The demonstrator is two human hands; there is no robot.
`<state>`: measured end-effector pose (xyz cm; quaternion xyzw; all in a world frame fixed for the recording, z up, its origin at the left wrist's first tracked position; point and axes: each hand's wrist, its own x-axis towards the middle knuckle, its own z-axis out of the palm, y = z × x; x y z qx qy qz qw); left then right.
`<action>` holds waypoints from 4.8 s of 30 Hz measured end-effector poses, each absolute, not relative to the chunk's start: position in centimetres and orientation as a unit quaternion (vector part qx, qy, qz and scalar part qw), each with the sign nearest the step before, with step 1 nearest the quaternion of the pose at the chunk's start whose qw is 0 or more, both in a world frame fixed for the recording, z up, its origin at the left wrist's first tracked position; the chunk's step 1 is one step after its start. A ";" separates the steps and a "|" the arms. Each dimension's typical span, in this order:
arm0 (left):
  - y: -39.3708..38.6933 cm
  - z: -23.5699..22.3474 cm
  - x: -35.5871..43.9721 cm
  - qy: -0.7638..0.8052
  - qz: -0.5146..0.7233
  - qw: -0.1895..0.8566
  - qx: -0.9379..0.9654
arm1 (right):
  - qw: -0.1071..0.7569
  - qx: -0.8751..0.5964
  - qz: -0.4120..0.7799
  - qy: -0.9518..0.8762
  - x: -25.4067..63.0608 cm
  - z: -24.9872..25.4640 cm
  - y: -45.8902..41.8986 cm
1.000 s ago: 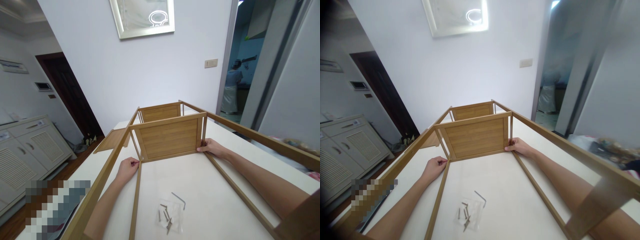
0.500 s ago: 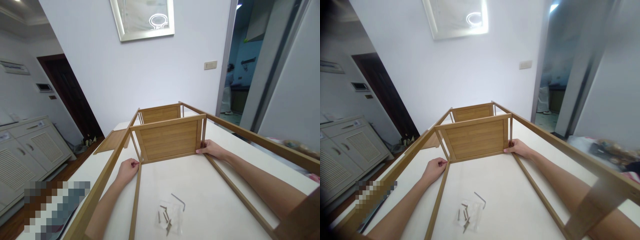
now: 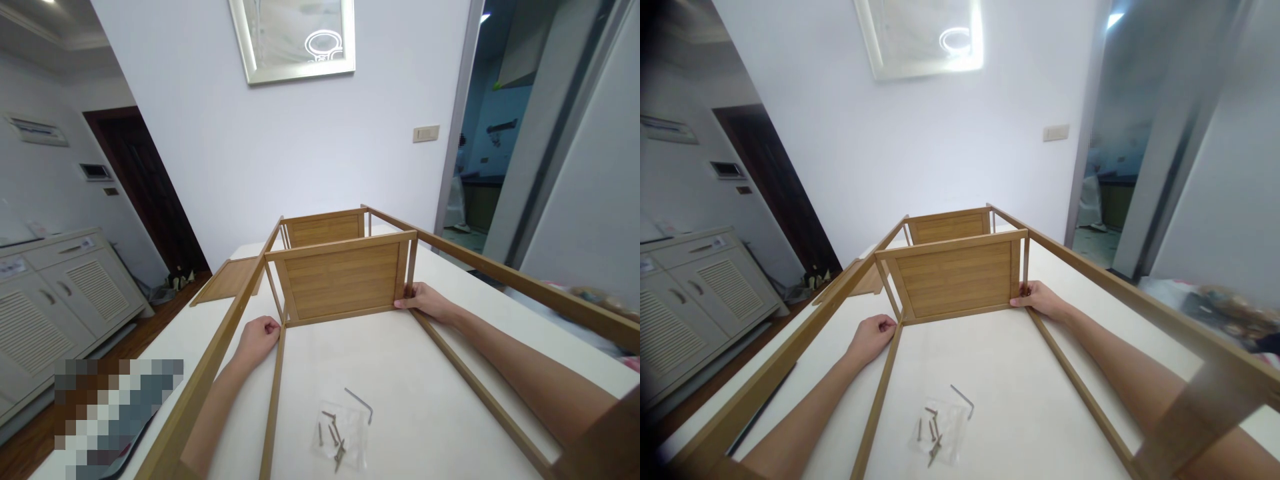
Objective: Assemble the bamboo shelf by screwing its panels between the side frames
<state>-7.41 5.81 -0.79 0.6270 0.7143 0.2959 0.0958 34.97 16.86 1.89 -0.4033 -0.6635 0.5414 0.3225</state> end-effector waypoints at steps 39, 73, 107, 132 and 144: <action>5.5 -0.5 -7.3 0.692 0.312 0.096 0.643 | 0.300 -0.375 0.592 -0.647 35.3 2.3 17.1; 5.8 -1.2 -7.4 0.689 0.313 0.081 0.648 | 0.324 -0.380 0.579 -0.645 35.3 1.8 17.2; 5.1 -0.1 -7.4 0.653 0.319 0.108 0.679 | 0.323 -0.377 0.583 -0.643 35.1 2.5 16.7; 4.9 0.8 -6.5 0.670 0.318 0.105 0.662 | 0.290 -0.377 0.578 -0.664 35.1 3.1 16.5; 5.1 0.2 -6.6 0.665 0.334 0.108 0.659 | 0.321 -0.399 0.532 -0.674 34.7 2.6 16.5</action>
